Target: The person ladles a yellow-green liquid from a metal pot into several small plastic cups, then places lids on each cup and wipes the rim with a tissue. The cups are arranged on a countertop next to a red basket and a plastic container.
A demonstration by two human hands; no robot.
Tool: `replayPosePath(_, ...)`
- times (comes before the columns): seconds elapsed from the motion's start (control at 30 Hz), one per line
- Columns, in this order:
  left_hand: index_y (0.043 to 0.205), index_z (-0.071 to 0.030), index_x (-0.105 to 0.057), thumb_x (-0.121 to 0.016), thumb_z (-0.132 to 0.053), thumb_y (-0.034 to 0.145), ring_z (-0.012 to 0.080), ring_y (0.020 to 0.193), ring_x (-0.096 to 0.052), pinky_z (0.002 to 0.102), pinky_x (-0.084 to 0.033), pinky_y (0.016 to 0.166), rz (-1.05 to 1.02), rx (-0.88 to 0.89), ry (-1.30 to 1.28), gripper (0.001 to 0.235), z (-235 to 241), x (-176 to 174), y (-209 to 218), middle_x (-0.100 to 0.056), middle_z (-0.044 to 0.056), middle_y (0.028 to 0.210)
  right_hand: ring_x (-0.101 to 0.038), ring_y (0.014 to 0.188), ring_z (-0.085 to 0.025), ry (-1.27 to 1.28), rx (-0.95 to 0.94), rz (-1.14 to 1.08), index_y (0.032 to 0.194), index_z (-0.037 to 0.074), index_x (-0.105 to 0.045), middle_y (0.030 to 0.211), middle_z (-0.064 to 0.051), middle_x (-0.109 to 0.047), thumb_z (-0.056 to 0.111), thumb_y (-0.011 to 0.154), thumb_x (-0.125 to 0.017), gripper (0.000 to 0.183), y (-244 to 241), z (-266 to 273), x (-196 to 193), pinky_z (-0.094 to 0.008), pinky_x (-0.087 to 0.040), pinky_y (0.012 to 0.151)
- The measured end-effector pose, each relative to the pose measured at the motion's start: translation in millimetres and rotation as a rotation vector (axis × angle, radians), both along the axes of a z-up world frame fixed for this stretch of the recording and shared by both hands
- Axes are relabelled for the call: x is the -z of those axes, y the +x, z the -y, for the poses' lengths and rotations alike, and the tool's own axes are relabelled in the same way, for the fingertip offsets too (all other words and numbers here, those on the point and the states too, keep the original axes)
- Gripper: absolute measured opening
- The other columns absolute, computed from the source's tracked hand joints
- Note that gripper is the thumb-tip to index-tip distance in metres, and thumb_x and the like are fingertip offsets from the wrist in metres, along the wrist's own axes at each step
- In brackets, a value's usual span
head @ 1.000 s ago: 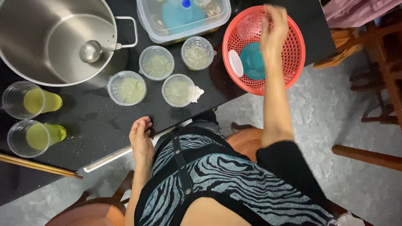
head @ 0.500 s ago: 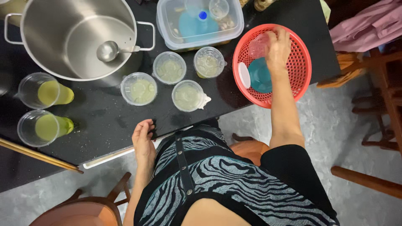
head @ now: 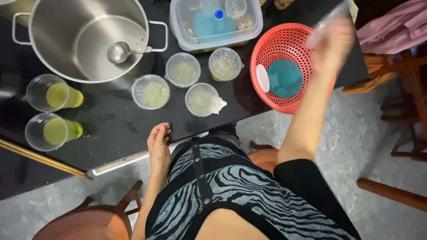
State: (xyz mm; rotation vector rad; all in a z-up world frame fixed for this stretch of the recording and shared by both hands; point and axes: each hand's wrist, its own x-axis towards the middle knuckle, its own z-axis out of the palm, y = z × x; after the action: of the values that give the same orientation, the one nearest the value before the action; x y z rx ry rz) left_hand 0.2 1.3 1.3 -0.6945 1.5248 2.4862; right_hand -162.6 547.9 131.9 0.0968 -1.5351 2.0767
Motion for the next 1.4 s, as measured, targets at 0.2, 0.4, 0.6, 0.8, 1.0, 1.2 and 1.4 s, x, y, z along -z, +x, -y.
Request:
replayPosePath(0.2,0.108,-0.010,-0.073,-0.063,-0.021,0.101,0.0062,0.089,-0.058,0.021,-0.042,0.076,-0.011,-0.025,-0.070,0.016,5,-5,3,-0.069,-0.002,0.101,-0.061,0.071,-0.009,0.430,0.078,0.318,0.104,0.006,-0.070,0.087,-0.002,-0.068,0.005,0.102,-0.078,0.008,-24,8,14,-0.025,-0.050,0.063)
replayPosePath(0.4,0.106,-0.009,-0.073,-0.064,-0.021,0.103,0.0090,0.077,-0.051,0.025,-0.040,0.061,0.011,-0.124,0.057,0.015,27,-2,15,-0.066,0.001,0.095,-0.056,0.072,-0.015,0.246,0.029,0.072,0.111,0.002,-0.069,0.089,-0.006,-0.063,-0.002,0.110,-0.076,0.008,18,-7,-41,-0.027,-0.047,0.067)
replayPosePath(0.6,0.106,-0.008,-0.071,-0.063,-0.023,0.102,0.0098,0.092,-0.063,0.025,-0.048,0.081,-0.025,-0.218,0.063,0.017,45,3,26,-0.071,0.002,0.103,-0.060,0.068,-0.019,-0.222,-0.135,0.016,0.103,0.004,-0.066,0.083,-0.006,-0.063,0.002,0.105,-0.075,0.009,-2,-22,2,-0.031,-0.051,0.062)
replayPosePath(0.8,0.107,-0.009,-0.071,-0.063,-0.022,0.102,0.0104,0.094,-0.064,0.025,-0.048,0.083,-0.033,-0.263,0.011,0.016,60,12,37,-0.071,0.001,0.104,-0.062,0.070,-0.017,0.203,0.040,0.249,0.102,0.002,-0.065,0.085,-0.007,-0.066,0.008,0.112,-0.073,0.014,4,-12,38,-0.030,-0.050,0.062)
replayPosePath(1.0,0.104,-0.008,-0.070,-0.066,-0.017,0.103,0.0117,0.091,-0.063,0.025,-0.049,0.082,-0.196,-0.361,-0.060,0.010,78,-13,30,-0.071,0.003,0.103,-0.048,0.054,-0.010,-0.366,-0.333,-0.092,0.117,0.002,-0.062,0.078,-0.005,-0.058,0.024,0.115,-0.065,0.022,15,37,-15,-0.023,-0.038,0.051)
replayPosePath(1.2,0.107,-0.003,-0.065,-0.066,-0.004,0.103,0.0100,0.094,-0.056,0.024,-0.047,0.088,-0.423,-0.442,-0.573,0.004,125,-73,13,-0.063,0.001,0.106,-0.051,0.057,-0.009,-0.747,-0.396,0.345,0.111,0.014,-0.057,0.080,0.003,-0.057,0.048,0.105,-0.053,0.035,14,182,-19,-0.021,-0.042,0.046)
replayPosePath(1.4,0.116,-0.004,-0.065,-0.079,-0.003,0.093,0.0226,0.105,-0.060,0.033,-0.050,0.094,-0.415,-0.516,-1.166,0.027,192,-127,-8,-0.059,0.010,0.113,-0.056,0.057,-0.014,-0.041,-0.840,0.422,0.106,0.005,-0.067,0.075,-0.007,-0.062,0.024,0.106,-0.065,0.020,38,306,-7,-0.026,-0.043,0.047)
